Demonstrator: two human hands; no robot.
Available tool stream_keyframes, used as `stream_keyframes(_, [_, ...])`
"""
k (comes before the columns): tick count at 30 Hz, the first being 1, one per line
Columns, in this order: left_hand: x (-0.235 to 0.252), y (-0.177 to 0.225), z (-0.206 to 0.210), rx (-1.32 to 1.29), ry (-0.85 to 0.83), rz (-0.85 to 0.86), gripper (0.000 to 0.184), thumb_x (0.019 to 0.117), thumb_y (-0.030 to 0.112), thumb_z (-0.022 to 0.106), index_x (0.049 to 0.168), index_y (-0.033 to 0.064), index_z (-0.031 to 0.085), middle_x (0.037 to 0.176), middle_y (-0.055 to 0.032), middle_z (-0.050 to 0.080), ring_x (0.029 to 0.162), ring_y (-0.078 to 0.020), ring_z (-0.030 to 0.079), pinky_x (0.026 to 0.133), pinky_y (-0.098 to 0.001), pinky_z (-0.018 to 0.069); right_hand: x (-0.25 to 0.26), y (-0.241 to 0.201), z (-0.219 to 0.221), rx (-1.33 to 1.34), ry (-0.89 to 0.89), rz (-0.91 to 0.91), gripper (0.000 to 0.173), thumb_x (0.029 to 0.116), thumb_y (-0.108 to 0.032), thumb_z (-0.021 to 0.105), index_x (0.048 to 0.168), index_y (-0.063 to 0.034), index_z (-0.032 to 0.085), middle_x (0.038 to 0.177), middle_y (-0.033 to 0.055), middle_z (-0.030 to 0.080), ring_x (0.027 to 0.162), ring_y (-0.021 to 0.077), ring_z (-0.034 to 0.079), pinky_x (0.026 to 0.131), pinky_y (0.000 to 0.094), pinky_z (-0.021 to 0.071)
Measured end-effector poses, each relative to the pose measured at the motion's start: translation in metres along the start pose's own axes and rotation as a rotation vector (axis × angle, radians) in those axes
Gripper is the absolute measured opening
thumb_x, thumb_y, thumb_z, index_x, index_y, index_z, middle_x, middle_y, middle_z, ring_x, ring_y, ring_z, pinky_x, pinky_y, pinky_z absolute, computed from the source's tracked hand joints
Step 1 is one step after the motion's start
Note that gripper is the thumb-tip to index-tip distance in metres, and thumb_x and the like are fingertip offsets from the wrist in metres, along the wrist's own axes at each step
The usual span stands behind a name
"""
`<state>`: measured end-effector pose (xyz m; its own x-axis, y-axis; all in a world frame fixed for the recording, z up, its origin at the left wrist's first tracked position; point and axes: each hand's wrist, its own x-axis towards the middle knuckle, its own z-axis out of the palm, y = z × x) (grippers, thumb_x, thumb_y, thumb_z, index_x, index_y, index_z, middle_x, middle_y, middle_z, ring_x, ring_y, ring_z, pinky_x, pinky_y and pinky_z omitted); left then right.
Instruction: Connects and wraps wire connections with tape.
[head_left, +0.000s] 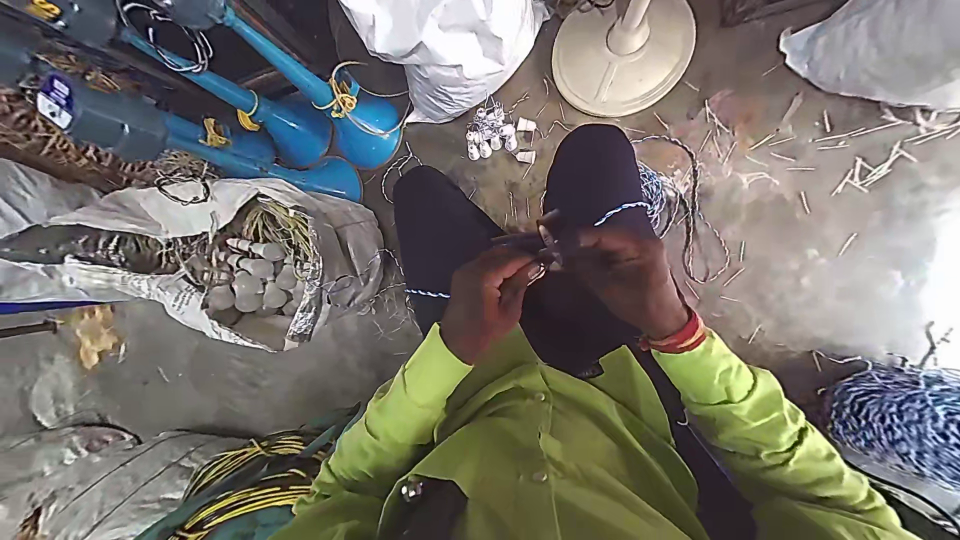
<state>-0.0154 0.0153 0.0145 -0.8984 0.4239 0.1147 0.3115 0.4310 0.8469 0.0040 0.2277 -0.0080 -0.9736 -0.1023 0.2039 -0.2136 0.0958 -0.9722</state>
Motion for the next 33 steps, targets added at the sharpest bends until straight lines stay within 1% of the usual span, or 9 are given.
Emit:
stream_keyframes(4, [-0.008,0.001,-0.022,-0.441,-0.014,-0.289,0.013,0.0968,0.006,0.067,0.104,0.0008,0.076,0.085,-0.0029,0.072,0.06,-0.0043,0.057,0.054,-0.0197,0.05,0.005,0.008,-0.021,0.198,0.076,0.022,0.025,0.0947,-0.003,0.069,0.119,-0.0059,0.064,0.113,0.0,0.074,0.101,0.011,0.072,0.089,0.0285,0.0617])
stream_keyframes(12, [-0.031,-0.015,-0.042,-0.777,0.051,-0.656,0.013,0.0936,0.004,0.068,0.1,0.0049,0.079,0.087,-0.0044,0.075,0.065,-0.0049,0.064,0.058,-0.0191,0.0535,-0.028,0.011,-0.02,0.068,0.076,0.085,0.027,0.0938,-0.013,0.074,0.119,-0.009,0.066,0.113,-0.0027,0.074,0.101,0.0088,0.072,0.088,0.0267,0.062])
stream_keyframes(15, [-0.04,-0.022,-0.048,-0.796,0.087,-0.708,0.013,0.0956,0.005,0.067,0.101,0.0063,0.079,0.089,-0.0041,0.075,0.064,-0.0041,0.064,0.057,-0.018,0.0534,-0.056,0.008,-0.02,-0.208,-0.105,0.086,0.024,0.0995,-0.03,0.067,0.106,-0.0082,0.072,0.092,-0.002,0.074,0.078,0.0039,0.069,0.07,0.0252,0.0604])
stream_keyframes(20, [-0.044,-0.033,-0.047,-0.932,0.085,-0.762,0.018,0.0978,0.009,0.061,0.092,0.0084,0.078,0.083,-0.0038,0.074,0.061,-0.005,0.063,0.056,-0.0191,0.0534,-0.08,-0.03,-0.041,-0.832,-0.48,-0.08,0.03,0.1038,-0.027,0.052,0.096,-0.0073,0.073,0.07,0.0122,0.065,0.062,0.0335,0.066,0.05,0.0488,0.0507])
stream_keyframes(25, [-0.045,-0.039,-0.045,-0.992,0.068,-0.757,0.019,0.0973,0.012,0.061,0.09,0.0106,0.078,0.086,-0.0028,0.074,0.065,-0.0055,0.065,0.057,-0.0196,0.0545,-0.091,-0.04,-0.035,-1.033,-0.63,0.048,0.005,0.0882,-0.001,0.065,0.091,-0.003,0.069,0.068,0.0183,0.061,0.063,0.0436,0.065,0.049,0.0551,0.0507])
stream_keyframes(28, [-0.047,-0.038,-0.048,-0.994,0.06,-0.763,0.019,0.0981,0.013,0.06,0.091,0.0101,0.078,0.084,-0.0028,0.073,0.063,-0.0049,0.064,0.056,-0.0191,0.0537,-0.082,-0.049,-0.041,-0.949,-0.697,0.171,0.024,0.0915,-0.025,0.068,0.108,-0.0087,0.072,0.075,0.0174,0.065,0.064,0.043,0.066,0.049,0.0601,0.0515])
stream_keyframes(29, [-0.047,-0.038,-0.049,-0.991,0.056,-0.767,0.019,0.0984,0.013,0.06,0.092,0.0105,0.078,0.083,-0.0021,0.073,0.062,-0.0045,0.063,0.056,-0.019,0.0534,-0.076,-0.052,-0.045,-0.88,-0.671,0.211,0.036,0.0924,-0.037,0.067,0.116,-0.0114,0.073,0.076,0.016,0.067,0.063,0.0415,0.067,0.049,0.0622,0.0515])
stream_keyframes(31, [-0.048,-0.037,-0.048,-0.996,0.052,-0.777,0.02,0.0983,0.013,0.059,0.091,0.0111,0.078,0.082,-0.0015,0.074,0.061,-0.0041,0.063,0.055,-0.0189,0.0532,-0.059,-0.051,-0.046,-0.792,-0.484,0.157,0.042,0.0959,-0.049,0.058,0.111,-0.0137,0.076,0.073,0.0098,0.069,0.059,0.0313,0.067,0.049,0.0554,0.0509])
stream_keyframes(33, [-0.047,-0.038,-0.046,-1.014,0.041,-0.786,0.02,0.0978,0.013,0.059,0.091,0.011,0.077,0.082,-0.0016,0.072,0.061,-0.0046,0.063,0.055,-0.019,0.0526,-0.037,-0.042,-0.035,-0.735,-0.311,-0.002,0.033,0.1018,-0.037,0.06,0.11,-0.0091,0.077,0.088,0.0103,0.073,0.076,0.0279,0.07,0.065,0.0483,0.0557])
